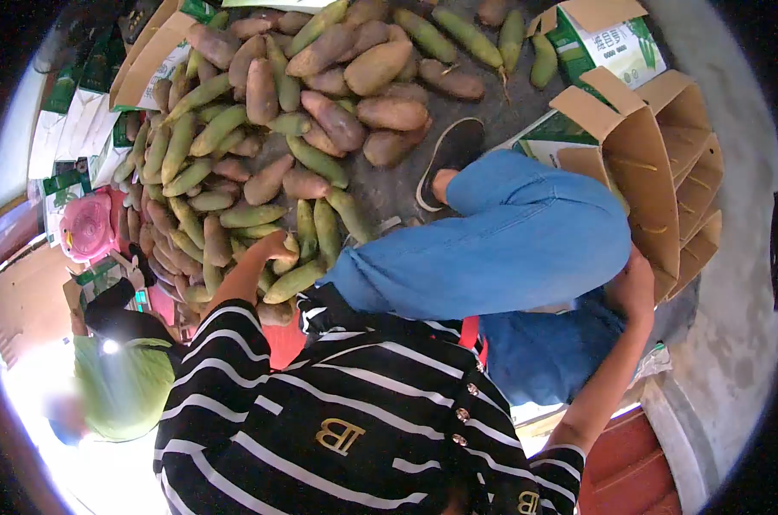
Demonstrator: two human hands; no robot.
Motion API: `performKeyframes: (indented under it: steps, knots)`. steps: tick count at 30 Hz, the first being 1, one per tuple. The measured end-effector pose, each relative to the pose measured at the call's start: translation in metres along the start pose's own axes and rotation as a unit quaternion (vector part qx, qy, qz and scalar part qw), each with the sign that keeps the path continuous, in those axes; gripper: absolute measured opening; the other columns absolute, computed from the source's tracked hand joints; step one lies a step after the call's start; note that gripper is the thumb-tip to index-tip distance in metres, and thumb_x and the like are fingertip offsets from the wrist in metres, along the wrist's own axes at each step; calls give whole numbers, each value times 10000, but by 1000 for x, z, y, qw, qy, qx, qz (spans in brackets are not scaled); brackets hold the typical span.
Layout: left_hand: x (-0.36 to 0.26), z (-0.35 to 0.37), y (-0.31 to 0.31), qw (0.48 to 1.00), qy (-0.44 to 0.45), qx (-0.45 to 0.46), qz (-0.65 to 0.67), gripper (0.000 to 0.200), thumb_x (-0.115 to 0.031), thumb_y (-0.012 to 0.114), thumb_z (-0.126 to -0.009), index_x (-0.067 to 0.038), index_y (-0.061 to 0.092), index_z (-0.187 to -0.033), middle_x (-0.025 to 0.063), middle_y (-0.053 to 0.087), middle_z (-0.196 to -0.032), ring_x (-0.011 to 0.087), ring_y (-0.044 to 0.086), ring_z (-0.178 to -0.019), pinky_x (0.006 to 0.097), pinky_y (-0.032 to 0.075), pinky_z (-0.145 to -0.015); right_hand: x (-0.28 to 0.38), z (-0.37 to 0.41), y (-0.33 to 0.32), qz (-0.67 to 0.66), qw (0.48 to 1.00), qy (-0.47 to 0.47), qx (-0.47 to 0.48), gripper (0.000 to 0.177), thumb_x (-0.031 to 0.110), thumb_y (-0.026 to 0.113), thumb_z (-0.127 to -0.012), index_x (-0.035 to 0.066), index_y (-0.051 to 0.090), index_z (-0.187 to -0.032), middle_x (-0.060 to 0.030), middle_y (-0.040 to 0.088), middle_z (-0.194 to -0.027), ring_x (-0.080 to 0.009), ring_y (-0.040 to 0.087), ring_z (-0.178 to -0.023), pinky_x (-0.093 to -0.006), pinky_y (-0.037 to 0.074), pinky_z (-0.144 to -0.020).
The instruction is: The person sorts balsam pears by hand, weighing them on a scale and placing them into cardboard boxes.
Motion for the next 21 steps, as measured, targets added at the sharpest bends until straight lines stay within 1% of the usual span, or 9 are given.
performKeyframes:
  steps: [2, 5, 8, 11, 12, 15, 17, 19, 21]
  knots:
    - [0, 6, 7, 997, 4, -51, 53, 826, -411, 724, -642, 30, 400, -1260, 248, 504, -1207, 368, 483, -1129, 414, 408, -927, 2, 0, -2, -13, 1000, -11, -1, 321, 50, 523, -786, 52, 556, -1106, -234, 599, -991, -402, 561, -953, -400, 457, -779]
    - [9, -5, 15, 994, 44, -90, 30, 752, -385, 710, -678, 31, 418, -1233, 257, 529, -1163, 377, 506, -1095, 421, 414, -906, 13, 2, -8, -6, 1000, 14, -10, 305, 54, 533, -779, 49, 564, -1083, -228, 602, -983, -410, 561, -935, -400, 458, -778]
    - [-9, 11, 1, 993, 62, -101, 10, 703, -376, 686, -725, 28, 419, -1234, 266, 544, -1133, 395, 513, -1079, 429, 425, -878, 1, 0, 0, 16, 999, -36, -15, 327, 102, 542, -788, 74, 533, -1114, -208, 615, -920, -398, 577, -865, -457, 458, -719]
    - [-19, 7, -32, 969, 140, -194, 56, 625, -362, 684, -741, 24, 472, -1184, 231, 590, -1056, 337, 583, -966, 399, 451, -800, -10, -1, 3, 20, 999, -26, -6, 311, 117, 543, -791, 80, 528, -1099, -206, 618, -906, -401, 579, -848, -470, 455, -716]
    - [-60, 47, -67, 979, 27, -86, 180, 522, -321, 689, -753, 15, 517, -1113, 171, 608, -960, 235, 586, -843, 353, 457, -733, -10, -3, 5, 23, 1000, -18, -1, 309, 97, 544, -777, 73, 539, -1086, -212, 612, -924, -399, 573, -871, -461, 452, -732]
    - [-56, 4, -110, 945, 124, -182, 241, 461, -300, 703, -754, 5, 538, -1058, 115, 597, -901, 153, 537, -791, 329, 450, -693, -8, -4, 4, 37, 999, 0, -1, 316, 56, 546, -749, 64, 559, -1065, -221, 600, -958, -394, 560, -913, -444, 447, -762]
    - [-122, 51, -178, 938, 121, -238, 222, 405, -286, 677, -793, -2, 543, -1049, 81, 603, -904, 150, 543, -804, 319, 453, -724, -6, -1, 1, 53, 999, 4, -8, 333, 53, 547, -745, 71, 555, -1077, -217, 600, -954, -387, 560, -910, -447, 447, -757]
    - [-187, 85, -225, 859, 258, -238, 373, 371, -265, 638, -834, 2, 542, -1073, 57, 597, -962, 126, 532, -859, 299, 448, -766, -8, 1, -1, 54, 998, 26, -5, 350, 60, 550, -747, 75, 541, -1096, -219, 597, -950, -386, 558, -911, -448, 447, -751]
    - [-246, 141, -279, 803, 319, -321, 386, 357, -230, 600, -864, 11, 527, -1117, 58, 580, -1028, 122, 520, -931, 282, 439, -800, -9, 1, 2, 58, 998, 11, -3, 341, 111, 578, -764, 72, 530, -1099, -221, 600, -934, -386, 560, -901, -456, 446, -742]
Point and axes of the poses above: each hand's wrist, its own z-axis away from the middle knuckle, its own y-axis out of the palm, x = y × z, the point moved 10 cm from there along -z, towards the middle knuckle
